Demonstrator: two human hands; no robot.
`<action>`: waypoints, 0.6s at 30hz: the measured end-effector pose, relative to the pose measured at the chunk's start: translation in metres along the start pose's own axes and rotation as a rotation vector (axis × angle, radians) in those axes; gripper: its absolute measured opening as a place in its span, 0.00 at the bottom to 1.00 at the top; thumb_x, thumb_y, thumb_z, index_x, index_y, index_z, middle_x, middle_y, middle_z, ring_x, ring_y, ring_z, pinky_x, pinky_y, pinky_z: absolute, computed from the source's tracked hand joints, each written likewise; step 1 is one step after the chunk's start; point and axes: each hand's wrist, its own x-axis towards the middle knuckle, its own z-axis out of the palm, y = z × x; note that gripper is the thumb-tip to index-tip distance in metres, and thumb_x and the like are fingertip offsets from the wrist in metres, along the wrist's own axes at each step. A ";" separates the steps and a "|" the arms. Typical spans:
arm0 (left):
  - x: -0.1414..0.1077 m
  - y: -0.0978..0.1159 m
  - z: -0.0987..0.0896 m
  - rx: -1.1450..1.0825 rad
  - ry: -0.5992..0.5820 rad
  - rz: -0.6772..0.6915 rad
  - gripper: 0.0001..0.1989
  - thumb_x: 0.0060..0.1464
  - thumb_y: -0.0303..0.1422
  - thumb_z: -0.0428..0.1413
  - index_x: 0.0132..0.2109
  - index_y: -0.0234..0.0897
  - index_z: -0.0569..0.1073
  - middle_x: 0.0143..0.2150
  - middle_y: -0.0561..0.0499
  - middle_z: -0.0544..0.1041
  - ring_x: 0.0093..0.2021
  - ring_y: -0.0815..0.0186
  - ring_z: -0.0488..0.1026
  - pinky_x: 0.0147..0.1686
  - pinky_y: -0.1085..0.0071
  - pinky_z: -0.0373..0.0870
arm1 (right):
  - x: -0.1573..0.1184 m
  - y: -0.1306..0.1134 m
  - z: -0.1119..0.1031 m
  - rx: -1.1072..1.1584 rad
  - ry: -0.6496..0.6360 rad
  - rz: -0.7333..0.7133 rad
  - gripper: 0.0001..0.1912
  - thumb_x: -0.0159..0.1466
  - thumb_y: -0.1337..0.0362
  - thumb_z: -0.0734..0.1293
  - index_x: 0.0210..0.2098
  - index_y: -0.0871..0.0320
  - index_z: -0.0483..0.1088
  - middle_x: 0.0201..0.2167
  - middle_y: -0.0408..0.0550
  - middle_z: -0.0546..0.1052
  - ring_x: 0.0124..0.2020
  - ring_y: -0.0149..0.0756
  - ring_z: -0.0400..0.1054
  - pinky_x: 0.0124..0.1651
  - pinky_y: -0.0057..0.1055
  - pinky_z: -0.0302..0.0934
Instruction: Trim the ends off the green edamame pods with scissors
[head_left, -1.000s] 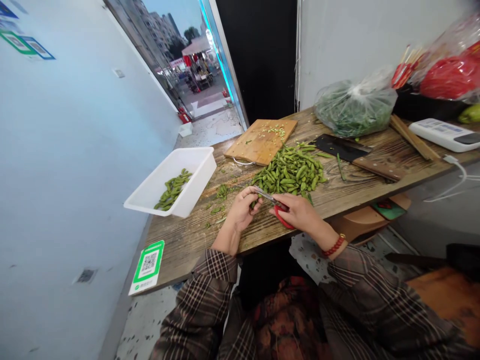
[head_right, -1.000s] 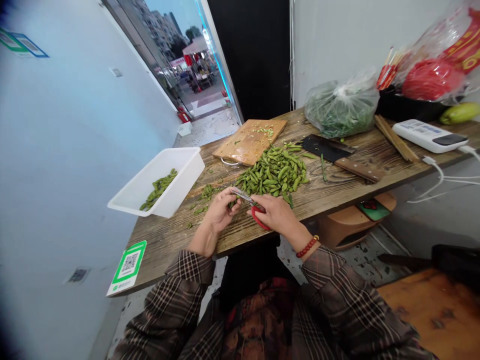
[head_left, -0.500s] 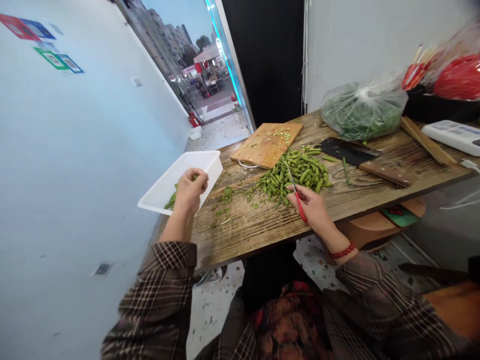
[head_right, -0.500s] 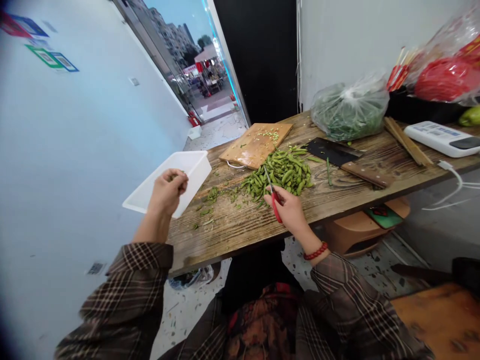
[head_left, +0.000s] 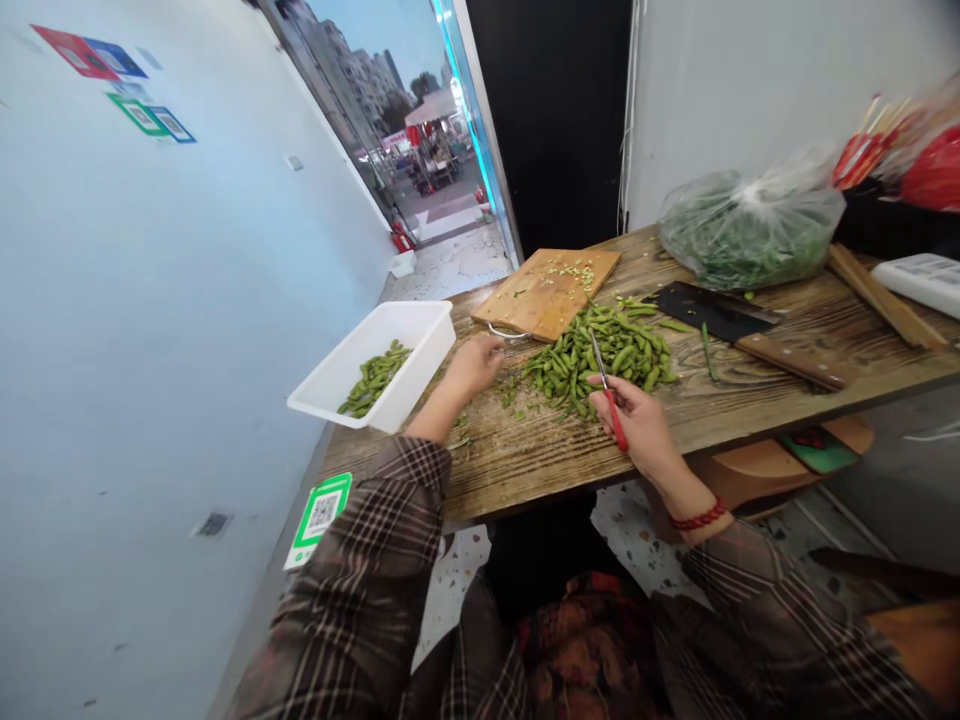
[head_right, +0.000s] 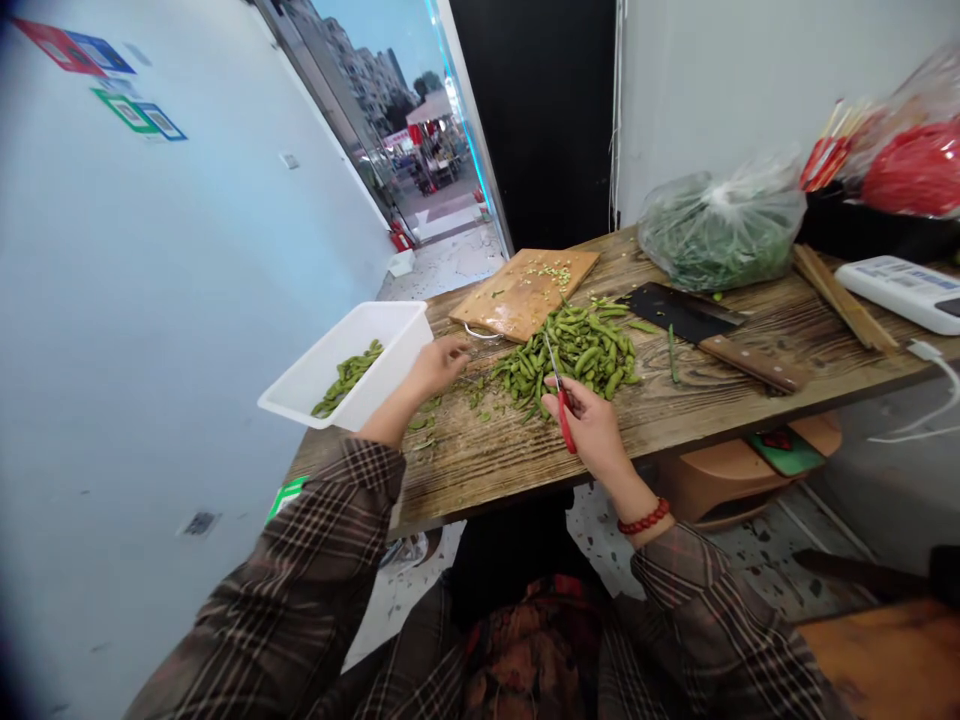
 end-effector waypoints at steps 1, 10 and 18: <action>0.004 0.005 0.016 0.033 -0.061 0.013 0.09 0.46 0.26 0.59 0.37 0.37 0.79 0.37 0.45 0.78 0.36 0.61 0.73 0.43 0.67 0.67 | 0.000 0.000 0.000 0.001 0.000 -0.002 0.22 0.55 0.53 0.70 0.45 0.59 0.72 0.23 0.39 0.66 0.19 0.23 0.56 0.19 0.22 0.53; 0.011 0.021 0.068 0.128 -0.223 -0.017 0.12 0.46 0.25 0.57 0.39 0.35 0.79 0.36 0.47 0.78 0.37 0.62 0.72 0.43 0.68 0.67 | 0.000 0.000 0.001 0.011 -0.004 0.011 0.23 0.54 0.51 0.71 0.45 0.58 0.72 0.21 0.37 0.65 0.18 0.23 0.55 0.19 0.23 0.51; -0.040 0.023 0.036 0.020 -0.311 0.032 0.04 0.44 0.23 0.57 0.28 0.33 0.77 0.27 0.52 0.74 0.28 0.70 0.68 0.32 0.75 0.64 | -0.001 -0.002 0.000 -0.020 -0.030 -0.007 0.22 0.55 0.52 0.70 0.44 0.58 0.73 0.23 0.38 0.67 0.20 0.23 0.56 0.21 0.23 0.54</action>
